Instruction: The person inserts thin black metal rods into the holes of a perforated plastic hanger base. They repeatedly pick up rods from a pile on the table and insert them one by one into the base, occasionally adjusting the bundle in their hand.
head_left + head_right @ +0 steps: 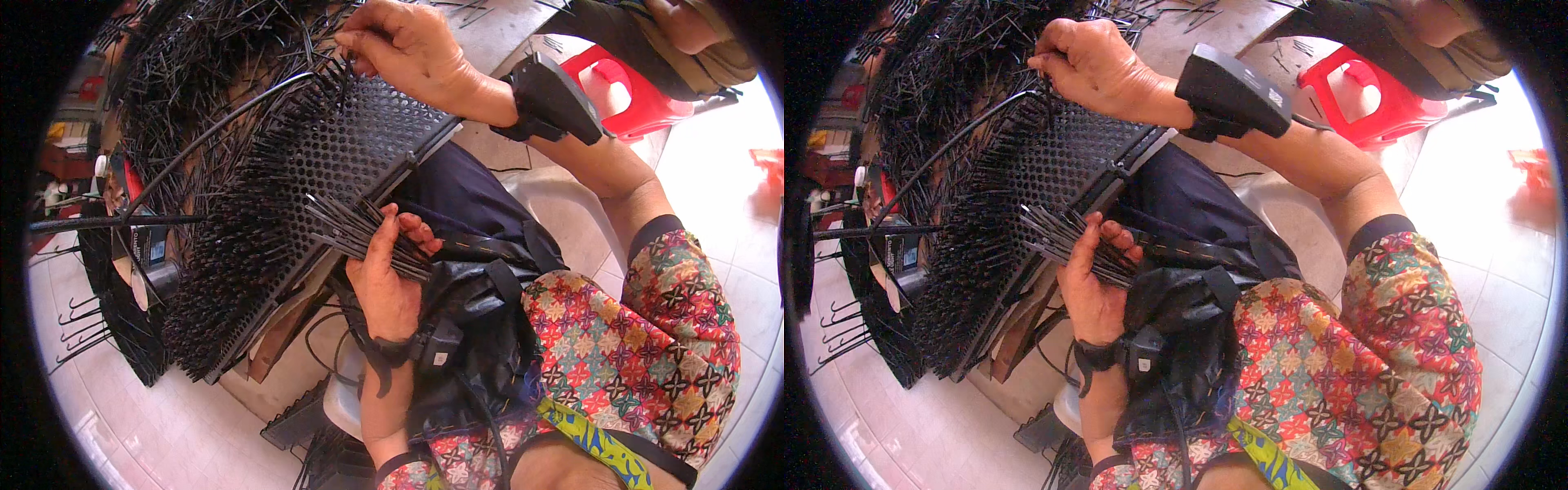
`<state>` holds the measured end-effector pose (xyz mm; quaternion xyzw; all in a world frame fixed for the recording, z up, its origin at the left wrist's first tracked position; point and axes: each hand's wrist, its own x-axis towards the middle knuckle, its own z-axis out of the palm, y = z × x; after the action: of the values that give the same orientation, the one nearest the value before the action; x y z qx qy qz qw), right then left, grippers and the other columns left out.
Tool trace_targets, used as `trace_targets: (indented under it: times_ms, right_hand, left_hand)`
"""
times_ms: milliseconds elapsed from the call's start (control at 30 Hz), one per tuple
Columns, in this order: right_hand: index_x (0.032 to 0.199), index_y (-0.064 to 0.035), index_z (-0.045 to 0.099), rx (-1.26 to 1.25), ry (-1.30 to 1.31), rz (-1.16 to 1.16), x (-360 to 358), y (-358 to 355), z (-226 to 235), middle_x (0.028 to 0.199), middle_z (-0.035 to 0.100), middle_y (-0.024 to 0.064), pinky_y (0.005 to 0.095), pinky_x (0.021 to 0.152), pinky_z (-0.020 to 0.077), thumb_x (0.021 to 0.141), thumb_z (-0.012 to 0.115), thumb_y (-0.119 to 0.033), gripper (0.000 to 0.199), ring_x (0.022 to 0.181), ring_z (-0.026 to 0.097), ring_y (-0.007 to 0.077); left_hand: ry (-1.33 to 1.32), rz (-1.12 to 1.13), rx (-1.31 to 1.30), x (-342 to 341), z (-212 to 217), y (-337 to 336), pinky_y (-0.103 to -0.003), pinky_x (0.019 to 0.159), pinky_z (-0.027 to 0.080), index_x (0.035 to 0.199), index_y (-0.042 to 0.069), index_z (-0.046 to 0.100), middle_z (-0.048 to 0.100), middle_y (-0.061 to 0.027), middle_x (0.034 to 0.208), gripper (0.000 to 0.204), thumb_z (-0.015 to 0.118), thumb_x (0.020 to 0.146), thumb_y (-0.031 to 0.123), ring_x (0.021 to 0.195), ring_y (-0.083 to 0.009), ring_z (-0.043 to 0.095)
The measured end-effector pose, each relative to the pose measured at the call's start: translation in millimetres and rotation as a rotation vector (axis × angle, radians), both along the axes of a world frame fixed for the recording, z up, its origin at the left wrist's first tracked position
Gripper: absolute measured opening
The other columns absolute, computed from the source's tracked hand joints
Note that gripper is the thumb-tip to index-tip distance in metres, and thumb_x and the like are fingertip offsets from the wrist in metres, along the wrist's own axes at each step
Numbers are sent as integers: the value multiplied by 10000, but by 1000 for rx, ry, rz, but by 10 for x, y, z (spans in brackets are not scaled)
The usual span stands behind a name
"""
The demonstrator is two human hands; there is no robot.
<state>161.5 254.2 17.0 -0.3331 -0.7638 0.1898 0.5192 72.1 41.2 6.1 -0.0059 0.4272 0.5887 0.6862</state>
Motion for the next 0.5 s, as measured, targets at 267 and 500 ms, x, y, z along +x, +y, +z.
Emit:
trace_targets:
  times_ms: [267,500]
  right_hand:
    - [804,-33,557,244,53,106,-133,103,-109,661,592,136,360,523,488,777,636,-127,126,624,607,316]
    - [842,-33,532,347,-110,188,-124,61,-29,716,576,148,395,562,482,770,603,-92,118,665,593,343]
  left_hand:
    - [71,70,-25,66,3,-12,-332,668,511,960,-34,564,584,-87,834,176,559,865,115,734,-182,581]
    - [79,-19,26,59,16,-49,-346,690,511,930,-13,578,602,-91,880,205,573,867,181,785,-184,587]
